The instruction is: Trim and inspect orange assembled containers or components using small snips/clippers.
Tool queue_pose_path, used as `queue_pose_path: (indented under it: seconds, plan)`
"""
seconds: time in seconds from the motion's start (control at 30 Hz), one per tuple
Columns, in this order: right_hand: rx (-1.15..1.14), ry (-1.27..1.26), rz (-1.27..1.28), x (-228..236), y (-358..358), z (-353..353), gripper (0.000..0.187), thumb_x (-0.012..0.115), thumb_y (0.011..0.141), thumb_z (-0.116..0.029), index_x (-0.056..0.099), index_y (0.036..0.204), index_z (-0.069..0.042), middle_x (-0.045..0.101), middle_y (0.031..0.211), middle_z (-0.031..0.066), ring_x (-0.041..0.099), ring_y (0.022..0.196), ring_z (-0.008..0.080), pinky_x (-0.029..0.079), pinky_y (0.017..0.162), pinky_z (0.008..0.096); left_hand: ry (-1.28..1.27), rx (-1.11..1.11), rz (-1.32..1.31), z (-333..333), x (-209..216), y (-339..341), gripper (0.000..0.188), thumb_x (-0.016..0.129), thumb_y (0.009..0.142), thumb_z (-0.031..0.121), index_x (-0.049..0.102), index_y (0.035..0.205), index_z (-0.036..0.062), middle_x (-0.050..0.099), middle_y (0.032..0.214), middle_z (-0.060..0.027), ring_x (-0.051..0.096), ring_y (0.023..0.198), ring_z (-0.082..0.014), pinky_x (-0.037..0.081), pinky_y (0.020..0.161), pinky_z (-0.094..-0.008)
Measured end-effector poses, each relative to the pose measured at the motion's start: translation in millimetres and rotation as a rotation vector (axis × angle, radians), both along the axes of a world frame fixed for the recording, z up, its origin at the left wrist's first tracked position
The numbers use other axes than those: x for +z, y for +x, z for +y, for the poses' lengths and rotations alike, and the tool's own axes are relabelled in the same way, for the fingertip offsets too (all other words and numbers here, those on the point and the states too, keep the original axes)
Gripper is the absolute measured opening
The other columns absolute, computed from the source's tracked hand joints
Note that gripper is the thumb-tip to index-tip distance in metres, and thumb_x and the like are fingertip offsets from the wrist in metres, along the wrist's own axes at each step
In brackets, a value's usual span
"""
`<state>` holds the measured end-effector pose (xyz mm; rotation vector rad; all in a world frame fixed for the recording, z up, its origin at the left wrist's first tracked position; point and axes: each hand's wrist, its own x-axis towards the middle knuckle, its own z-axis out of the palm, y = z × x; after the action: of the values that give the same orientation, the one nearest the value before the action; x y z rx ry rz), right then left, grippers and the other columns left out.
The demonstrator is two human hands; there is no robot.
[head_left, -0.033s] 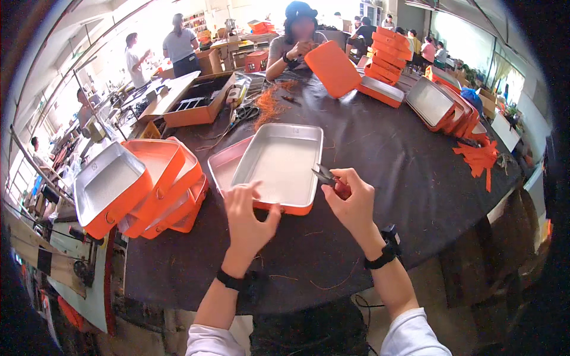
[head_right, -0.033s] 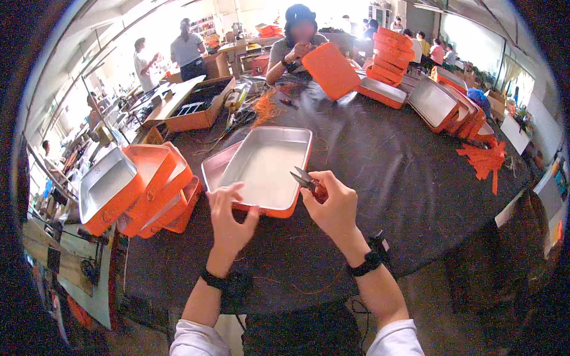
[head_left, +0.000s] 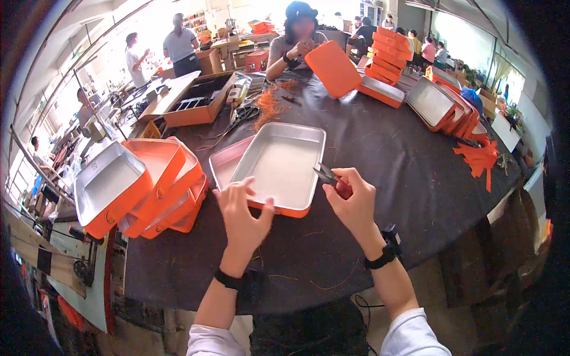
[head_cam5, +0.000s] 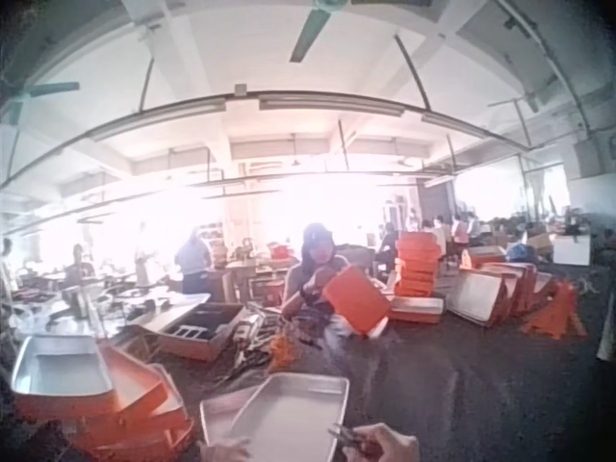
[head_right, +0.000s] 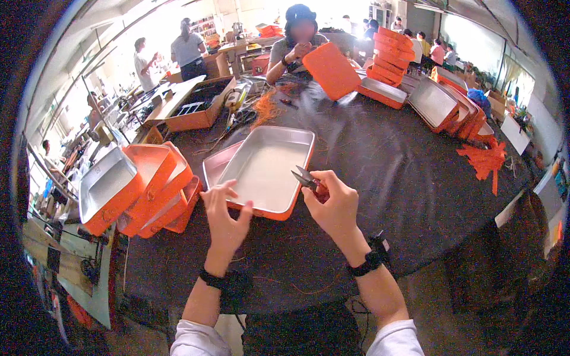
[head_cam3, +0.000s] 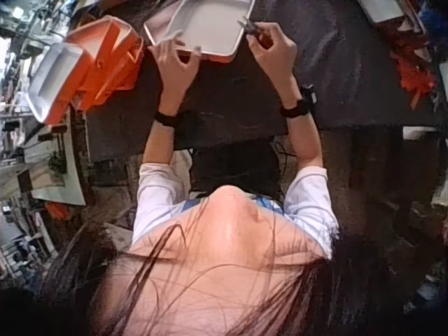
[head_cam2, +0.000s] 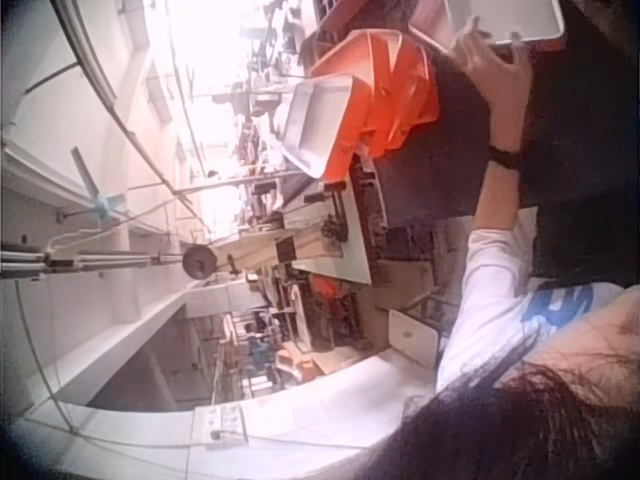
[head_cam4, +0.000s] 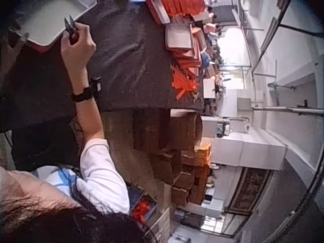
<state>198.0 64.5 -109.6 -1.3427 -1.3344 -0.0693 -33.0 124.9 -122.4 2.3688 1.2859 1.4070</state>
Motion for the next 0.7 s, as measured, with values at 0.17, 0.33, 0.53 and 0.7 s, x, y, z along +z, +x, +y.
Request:
queue_pose_path:
  seconds: [0.17,0.33,0.53,0.7]
  plan:
    - [-0.017,-0.011,0.041,1.7,0.4,0.3,0.025,0.08,0.083,-0.013,0.068,0.103,-0.007,0.065,0.069,0.0038,0.063,0.059,0.0111,0.053,0.058,0.0266,0.16,-0.003,-0.108,8.7,0.8,-6.8,0.049,0.076,0.082,0.022,0.061,0.125,0.0061,0.063,0.116,-0.0129,0.05,0.13,-0.0363,0.023,0.121,-0.0599]
    - [-0.032,-0.02,0.032,-0.4,-1.0,2.7,0.025,0.08,0.084,-0.013,0.067,0.105,-0.007,0.066,0.07,0.0038,0.064,0.06,0.0118,0.053,0.059,0.0279,0.176,-0.204,0.115,-15.7,-4.1,15.7,0.048,0.084,0.08,0.025,0.066,0.123,0.0137,0.069,0.107,-0.0053,0.058,0.127,-0.0284,0.025,0.119,-0.0559]
    - [-0.028,-0.025,0.034,-3.1,1.3,3.6,0.027,0.08,0.084,-0.015,0.067,0.106,-0.007,0.066,0.072,0.0044,0.064,0.062,0.0126,0.054,0.06,0.0284,0.176,-0.154,0.14,-9.8,-10.4,10.3,0.03,0.087,0.076,0.025,0.072,0.101,0.0168,0.07,0.085,0.0021,0.063,0.104,-0.021,0.026,0.115,-0.0519]
    - [-0.033,-0.023,0.043,-1.2,1.2,1.6,0.028,0.081,0.083,-0.016,0.067,0.106,-0.007,0.066,0.072,0.0045,0.064,0.061,0.0126,0.054,0.06,0.0284,0.153,0.119,0.091,-4.8,2.1,1.3,0.03,0.072,0.07,0.004,0.068,0.099,0.0118,0.066,0.094,-0.0042,0.06,0.104,-0.0256,0.031,0.11,-0.0482]
